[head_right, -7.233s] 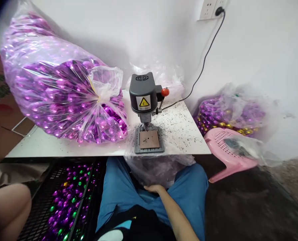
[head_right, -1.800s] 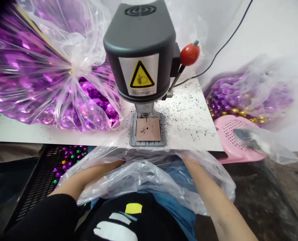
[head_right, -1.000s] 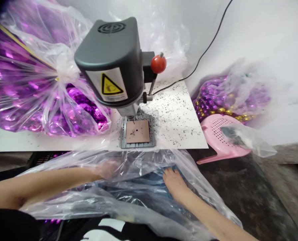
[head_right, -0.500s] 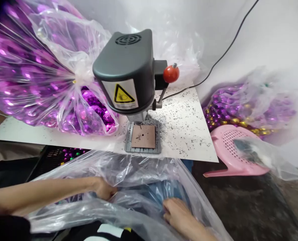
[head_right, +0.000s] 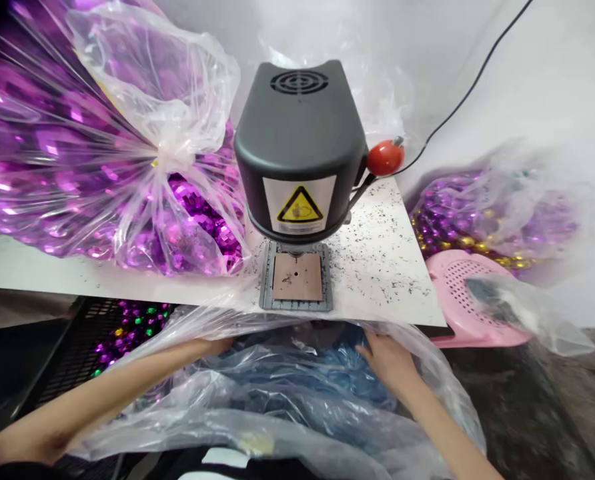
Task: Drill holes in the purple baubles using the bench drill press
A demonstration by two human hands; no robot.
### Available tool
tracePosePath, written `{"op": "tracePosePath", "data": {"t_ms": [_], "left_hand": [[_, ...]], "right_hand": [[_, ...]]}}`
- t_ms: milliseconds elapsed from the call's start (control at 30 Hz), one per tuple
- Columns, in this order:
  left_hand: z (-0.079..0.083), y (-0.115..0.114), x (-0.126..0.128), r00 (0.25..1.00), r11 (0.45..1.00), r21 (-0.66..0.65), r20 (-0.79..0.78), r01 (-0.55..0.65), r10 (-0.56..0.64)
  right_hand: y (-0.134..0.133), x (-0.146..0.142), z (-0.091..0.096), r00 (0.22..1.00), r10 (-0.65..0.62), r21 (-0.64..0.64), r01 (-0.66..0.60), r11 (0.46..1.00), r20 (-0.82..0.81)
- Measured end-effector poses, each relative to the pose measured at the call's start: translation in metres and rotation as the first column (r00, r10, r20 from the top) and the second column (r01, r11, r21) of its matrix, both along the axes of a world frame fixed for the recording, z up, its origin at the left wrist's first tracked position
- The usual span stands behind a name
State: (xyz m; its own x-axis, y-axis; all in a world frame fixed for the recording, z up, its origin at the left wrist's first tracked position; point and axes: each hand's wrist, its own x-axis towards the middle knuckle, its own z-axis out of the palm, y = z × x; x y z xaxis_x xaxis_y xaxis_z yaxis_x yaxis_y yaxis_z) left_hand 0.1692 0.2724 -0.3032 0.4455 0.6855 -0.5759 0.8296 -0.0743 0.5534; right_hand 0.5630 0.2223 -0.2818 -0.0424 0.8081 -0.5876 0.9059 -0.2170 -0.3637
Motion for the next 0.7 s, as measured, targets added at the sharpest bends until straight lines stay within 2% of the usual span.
{"op": "tracePosePath", "data": {"t_ms": [67,133,200,233,267,333,367,433,500,567,600,633,667,700], "left_hand": [[0.014,-0.01,0.002,0.995,0.993,-0.064,0.023,0.102,-0.1],[0.037,-0.014,0.0,0.975,0.964,-0.153,0.085,0.218,-0.207],[0.063,-0.009,-0.012,0.947,0.918,-0.257,0.191,0.302,-0.258],[0.074,-0.003,-0.021,0.947,0.913,-0.287,0.223,0.291,-0.232],[0.082,0.003,-0.033,0.959,0.93,-0.282,0.22,0.237,-0.178],[0.088,0.011,-0.057,0.992,0.987,-0.154,0.128,0.039,-0.019],[0.085,0.011,-0.068,0.996,0.998,-0.055,0.071,-0.042,0.046],[0.074,0.001,-0.082,0.993,0.99,0.081,-0.014,-0.117,0.118],[0.067,-0.019,-0.082,0.986,0.979,0.153,-0.083,-0.132,0.146],[0.07,-0.042,-0.073,0.991,0.987,0.144,-0.107,-0.07,0.086],[0.074,-0.052,-0.067,0.996,0.996,0.086,-0.09,0.003,0.005],[0.08,-0.061,-0.063,0.993,0.995,-0.002,-0.064,0.097,-0.097],[0.085,-0.069,-0.06,0.978,0.974,-0.107,-0.038,0.202,-0.207],[0.088,-0.076,-0.06,0.95,0.93,-0.209,-0.021,0.301,-0.312]], "right_hand": [[-0.009,-0.002,0.012,0.998,0.018,-0.028,-0.019,0.999,-0.057],[-0.012,-0.001,0.029,0.991,0.033,-0.051,-0.04,0.998,-0.133],[-0.007,0.003,0.044,0.981,-0.048,-0.017,0.046,0.999,-0.189],[-0.001,0.005,0.049,0.972,-0.121,0.034,0.13,0.991,-0.2],[0.004,0.007,0.051,0.959,-0.199,0.107,0.224,0.969,-0.203],[0.014,0.007,0.049,0.932,-0.304,0.285,0.351,0.892,-0.195],[0.016,0.004,0.046,0.934,-0.309,0.364,0.355,0.861,-0.18],[0.011,-0.007,0.04,0.958,-0.257,0.472,0.287,0.834,-0.128],[-0.004,-0.025,0.039,0.987,-0.145,0.484,0.162,0.86,-0.073],[-0.025,-0.045,0.043,0.996,0.024,0.352,0.008,0.936,-0.086],[-0.035,-0.054,0.046,0.984,0.113,0.214,-0.083,0.973,-0.135],[-0.045,-0.061,0.049,0.959,0.188,0.038,-0.184,0.982,-0.211],[-0.053,-0.065,0.053,0.927,0.234,-0.145,-0.285,0.948,-0.292],[-0.06,-0.067,0.057,0.896,0.251,-0.298,-0.368,0.881,-0.366]]}}
